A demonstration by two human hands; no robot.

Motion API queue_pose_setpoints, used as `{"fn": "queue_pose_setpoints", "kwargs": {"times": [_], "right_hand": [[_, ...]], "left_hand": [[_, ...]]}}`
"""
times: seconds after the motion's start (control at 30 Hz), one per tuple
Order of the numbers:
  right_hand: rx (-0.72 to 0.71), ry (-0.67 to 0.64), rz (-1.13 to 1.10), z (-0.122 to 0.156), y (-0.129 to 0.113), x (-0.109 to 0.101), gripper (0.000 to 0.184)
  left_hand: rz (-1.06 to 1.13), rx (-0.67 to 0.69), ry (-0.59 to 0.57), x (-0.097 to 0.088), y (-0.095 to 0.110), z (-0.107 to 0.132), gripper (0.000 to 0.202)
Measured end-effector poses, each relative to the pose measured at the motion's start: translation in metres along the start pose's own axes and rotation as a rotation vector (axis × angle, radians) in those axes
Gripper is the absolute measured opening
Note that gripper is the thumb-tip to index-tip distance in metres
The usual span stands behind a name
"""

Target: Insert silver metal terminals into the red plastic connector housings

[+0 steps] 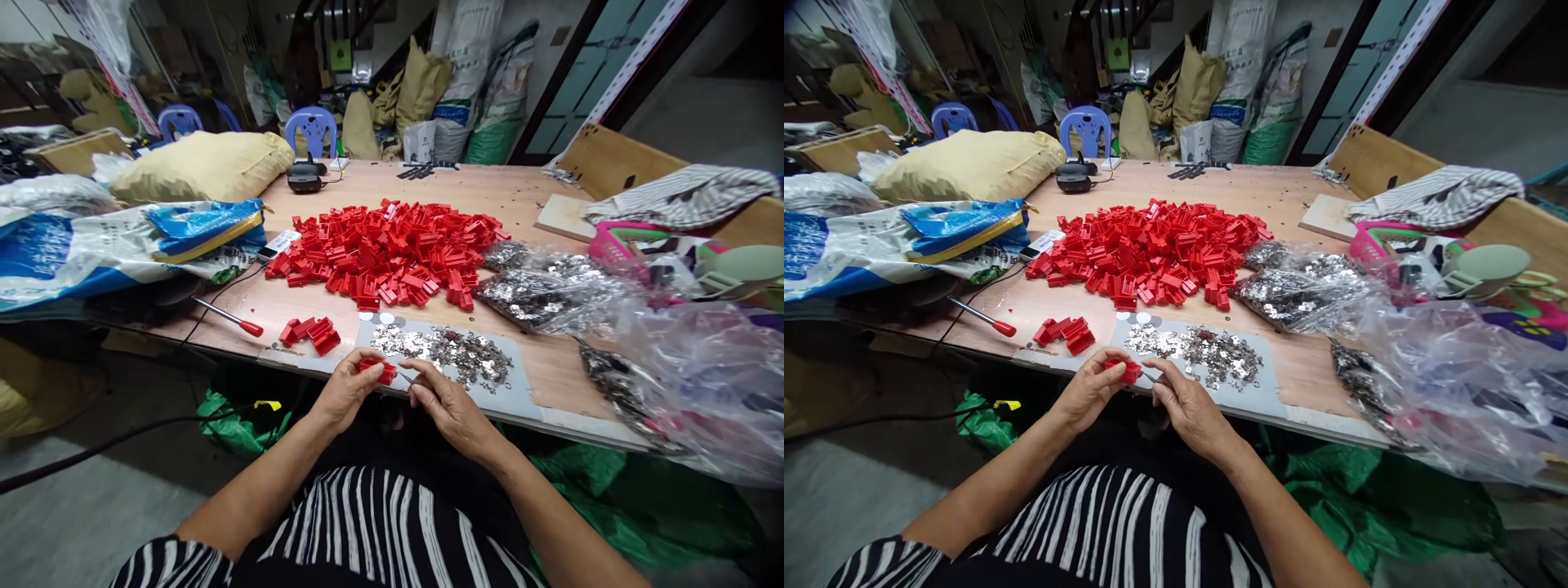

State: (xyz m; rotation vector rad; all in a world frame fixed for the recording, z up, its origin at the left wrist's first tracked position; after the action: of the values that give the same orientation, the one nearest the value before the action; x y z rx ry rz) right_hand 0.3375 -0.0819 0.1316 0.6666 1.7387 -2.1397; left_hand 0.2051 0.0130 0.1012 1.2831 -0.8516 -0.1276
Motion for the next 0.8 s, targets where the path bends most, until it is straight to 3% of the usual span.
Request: {"fn": "queue_pose_setpoints", "kwargs": {"times": [0.13,0.27,0.53,0.67,0.8], "right_hand": [[-0.032,-0.044,-0.022,0.002,-0.01,0.002,0.044],[-0.063,-0.045,-0.01,0.002,-0.013,0.004,0.043],[-0.065,0.084,0.069,0.001,-0.009,0.001,0.036],[-0.056,0.097,-0.011,-0.002,-0.004,-0.001,0.035],[-0.001,0.17,-0.1,-0.008,0.006,-0.012,0.04]], "left_hand": [[0.287,-0.166,-0.006,0.007,-0.006,0.006,0.019],[0.399,-0.243,0.017,0.009,-0.012,0.01,0.015],[0.447,-0.297,0.054,0.015,-0.018,0.013,0.014],[0.442,-0.3,0.033,0.015,-0.021,0.014,0.016],[0.217,-0.196,0.034,0.005,-0.019,0.013,0.022]]}}
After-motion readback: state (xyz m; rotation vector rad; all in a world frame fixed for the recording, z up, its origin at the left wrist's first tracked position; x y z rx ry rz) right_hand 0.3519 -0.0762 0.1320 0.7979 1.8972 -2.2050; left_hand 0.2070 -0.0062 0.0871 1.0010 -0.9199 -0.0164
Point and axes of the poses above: each hand's wrist, its own z-axis away from the middle knuckle, its own x-axis out of the palm, y = z × x, the point moved 5 cm from there along -z, towards the middle knuckle, and after that the axes turned 10 degrees about x, right-handed, at the moved point
